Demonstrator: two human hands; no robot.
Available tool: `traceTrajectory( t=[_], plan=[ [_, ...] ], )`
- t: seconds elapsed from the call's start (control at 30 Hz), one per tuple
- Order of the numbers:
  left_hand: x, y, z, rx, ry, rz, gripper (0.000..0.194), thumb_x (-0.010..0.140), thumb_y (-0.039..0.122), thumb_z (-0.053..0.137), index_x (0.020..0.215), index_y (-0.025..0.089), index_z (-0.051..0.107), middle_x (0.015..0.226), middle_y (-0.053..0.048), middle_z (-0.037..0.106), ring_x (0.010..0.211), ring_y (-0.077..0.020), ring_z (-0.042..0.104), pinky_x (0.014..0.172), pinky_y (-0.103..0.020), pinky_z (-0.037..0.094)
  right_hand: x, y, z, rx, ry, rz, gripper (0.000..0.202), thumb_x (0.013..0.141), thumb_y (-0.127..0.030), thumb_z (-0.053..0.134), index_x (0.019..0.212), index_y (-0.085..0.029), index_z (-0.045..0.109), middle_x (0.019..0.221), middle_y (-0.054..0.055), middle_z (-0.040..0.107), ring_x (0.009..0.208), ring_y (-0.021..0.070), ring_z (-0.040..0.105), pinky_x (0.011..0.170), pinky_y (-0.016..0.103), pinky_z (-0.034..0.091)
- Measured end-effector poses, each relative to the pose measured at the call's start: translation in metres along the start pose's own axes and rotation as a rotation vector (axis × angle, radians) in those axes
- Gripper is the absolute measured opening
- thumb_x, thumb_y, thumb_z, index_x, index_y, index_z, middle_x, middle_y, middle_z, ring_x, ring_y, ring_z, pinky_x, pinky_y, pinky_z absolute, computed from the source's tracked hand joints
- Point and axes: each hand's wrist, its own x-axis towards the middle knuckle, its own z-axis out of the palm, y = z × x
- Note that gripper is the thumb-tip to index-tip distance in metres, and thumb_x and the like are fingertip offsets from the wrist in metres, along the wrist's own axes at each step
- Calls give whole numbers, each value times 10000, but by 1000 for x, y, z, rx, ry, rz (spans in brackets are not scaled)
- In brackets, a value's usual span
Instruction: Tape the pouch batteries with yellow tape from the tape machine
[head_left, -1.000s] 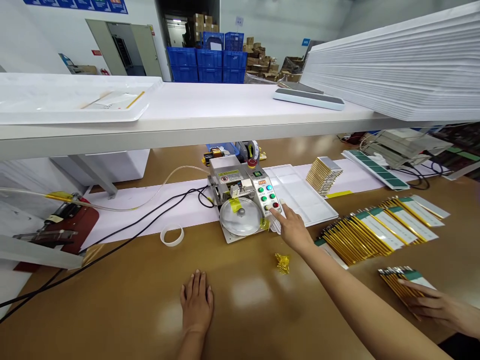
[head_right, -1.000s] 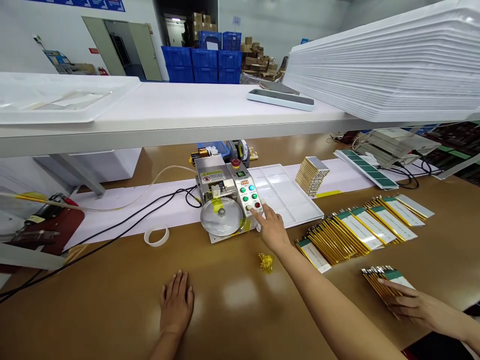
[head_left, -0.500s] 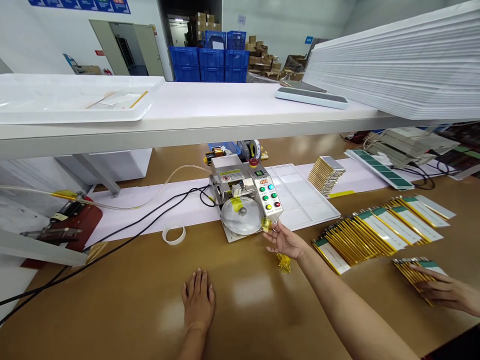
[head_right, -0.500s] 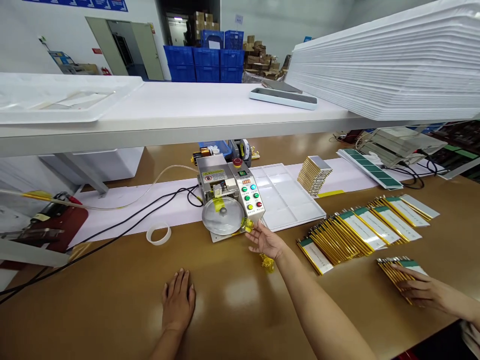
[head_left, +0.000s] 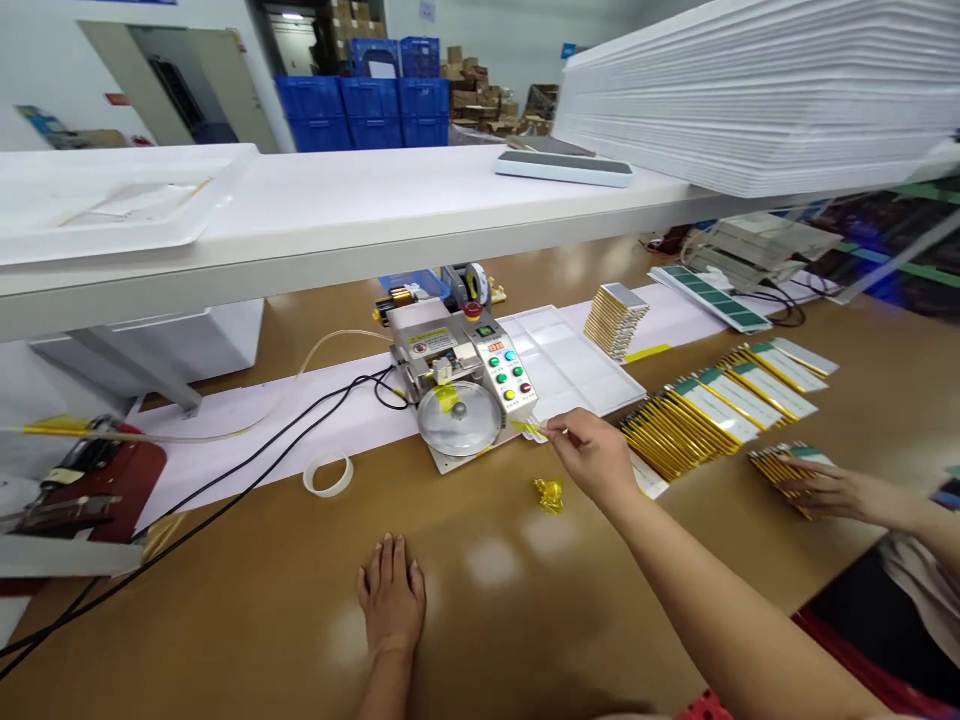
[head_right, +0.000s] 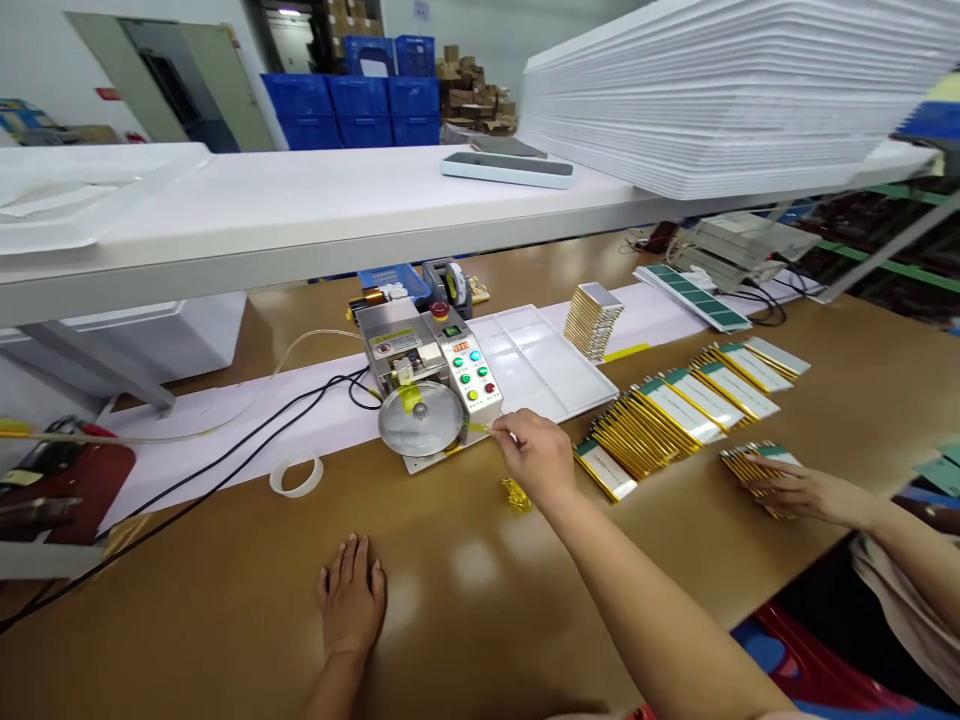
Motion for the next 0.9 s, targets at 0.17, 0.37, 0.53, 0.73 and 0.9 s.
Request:
traceTrajectory(
  t=[0.17, 0.37, 0.53, 0.73, 0.9],
  plan=[
    [5, 7, -3, -3, 61, 9, 463, 838, 289, 248, 1220, 133, 458, 1302, -83, 442, 1215, -213, 341, 1038, -427, 134, -38, 48, -37, 206, 41, 356, 292, 556, -434, 682, 623, -167, 584, 550, -13, 515, 513, 102, 429, 491, 239, 340],
    [11, 4, -1, -63, 142, 32, 462, 830, 297, 256, 1194, 117, 475, 1278, -103, 464, 1186, -240, 375, 1026, -453, 163, -110, 110, -95, 453, 376, 912, 438, 407, -432, 757, 684, -166, 547, 455, -70, 416, 374, 36, 267, 371, 193, 156],
    [7, 41, -13, -368, 56, 154, 430, 790, 314, 350, 1106, 102, 552, 1213, -146, 508, 1166, -280, 392, 995, -455, 251, -141, 104, -99, 517, 454, 921, 438, 408, -437, 757, 684, -166, 551, 459, -68, 419, 370, 33, 259, 376, 197, 150],
    [-30, 177, -54, -1316, -571, 32, 375, 628, 410, 618, 907, 160, 612, 888, -98, 643, 846, -193, 595, 788, -325, 457, -156, 64, -56, 523, 347, 791, 398, 447, -471, 726, 651, -163, 580, 480, -40, 468, 424, 64, 326, 411, 220, 226],
    [-39, 226, -82, -1541, -652, -150, 288, 592, 376, 641, 746, 138, 595, 661, -34, 624, 617, -123, 587, 647, -266, 467, -168, 54, -55, 500, 267, 732, 373, 494, -486, 687, 669, -170, 597, 555, -4, 534, 480, 95, 400, 441, 231, 297]
  ],
)
